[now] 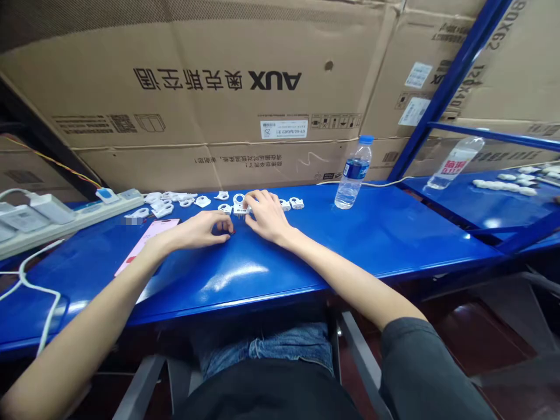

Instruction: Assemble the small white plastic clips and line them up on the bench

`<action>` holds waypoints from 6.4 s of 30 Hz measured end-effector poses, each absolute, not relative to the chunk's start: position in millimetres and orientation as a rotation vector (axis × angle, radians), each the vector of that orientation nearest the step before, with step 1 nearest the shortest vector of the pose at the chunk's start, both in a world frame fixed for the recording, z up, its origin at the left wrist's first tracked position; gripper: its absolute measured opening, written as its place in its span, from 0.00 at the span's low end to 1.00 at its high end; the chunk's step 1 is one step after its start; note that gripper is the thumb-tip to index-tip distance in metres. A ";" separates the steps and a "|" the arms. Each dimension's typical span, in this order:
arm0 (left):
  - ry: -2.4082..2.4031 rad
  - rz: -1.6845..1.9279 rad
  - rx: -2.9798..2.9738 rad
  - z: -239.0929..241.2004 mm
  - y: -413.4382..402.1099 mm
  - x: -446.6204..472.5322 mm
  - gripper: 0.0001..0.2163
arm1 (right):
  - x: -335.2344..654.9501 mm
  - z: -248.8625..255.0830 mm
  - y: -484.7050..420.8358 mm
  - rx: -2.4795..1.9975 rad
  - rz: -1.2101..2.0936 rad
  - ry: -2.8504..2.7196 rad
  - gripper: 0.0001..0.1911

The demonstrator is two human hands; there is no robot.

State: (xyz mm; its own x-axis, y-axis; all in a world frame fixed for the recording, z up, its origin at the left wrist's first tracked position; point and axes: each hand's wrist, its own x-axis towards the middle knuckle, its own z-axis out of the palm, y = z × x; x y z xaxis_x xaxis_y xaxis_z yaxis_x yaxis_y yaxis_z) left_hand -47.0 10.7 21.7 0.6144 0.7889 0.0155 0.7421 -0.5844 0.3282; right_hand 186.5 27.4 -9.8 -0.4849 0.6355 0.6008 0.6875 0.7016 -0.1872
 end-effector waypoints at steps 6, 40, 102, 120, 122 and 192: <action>1.279 0.323 2.579 14.4 13.4 -47.1 0.08 | 186.0 -10.7 28.2 -0.994 -0.114 -2.248 0.10; 1.489 1.101 2.649 18.4 5.1 -32.9 0.09 | 183.8 -7.2 23.0 -0.917 -0.114 -2.241 0.10; 1.949 0.532 2.881 27.0 11.4 -52.3 0.06 | 179.6 -10.0 19.6 -0.975 -0.088 -2.257 0.14; 2.173 0.201 2.699 15.5 25.4 -77.9 0.09 | 183.8 -10.1 23.1 -1.048 -0.131 -2.291 0.16; 2.170 0.232 2.676 14.9 26.2 -78.4 0.09 | 184.4 -8.7 22.7 -1.054 -0.131 -2.281 0.15; 0.551 1.721 0.140 11.1 -112.5 39.2 0.28 | 185.0 8.9 -87.5 -0.570 1.511 -0.115 0.35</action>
State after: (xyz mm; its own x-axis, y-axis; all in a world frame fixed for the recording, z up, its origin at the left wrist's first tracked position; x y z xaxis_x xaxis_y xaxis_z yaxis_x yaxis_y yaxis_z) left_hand 39.2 -112.5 11.1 -0.2317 0.9510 -0.2046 -0.8929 -0.1244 0.4326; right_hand 185.0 -87.5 8.9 0.0813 0.9584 -0.2737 -0.9058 -0.0435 -0.4215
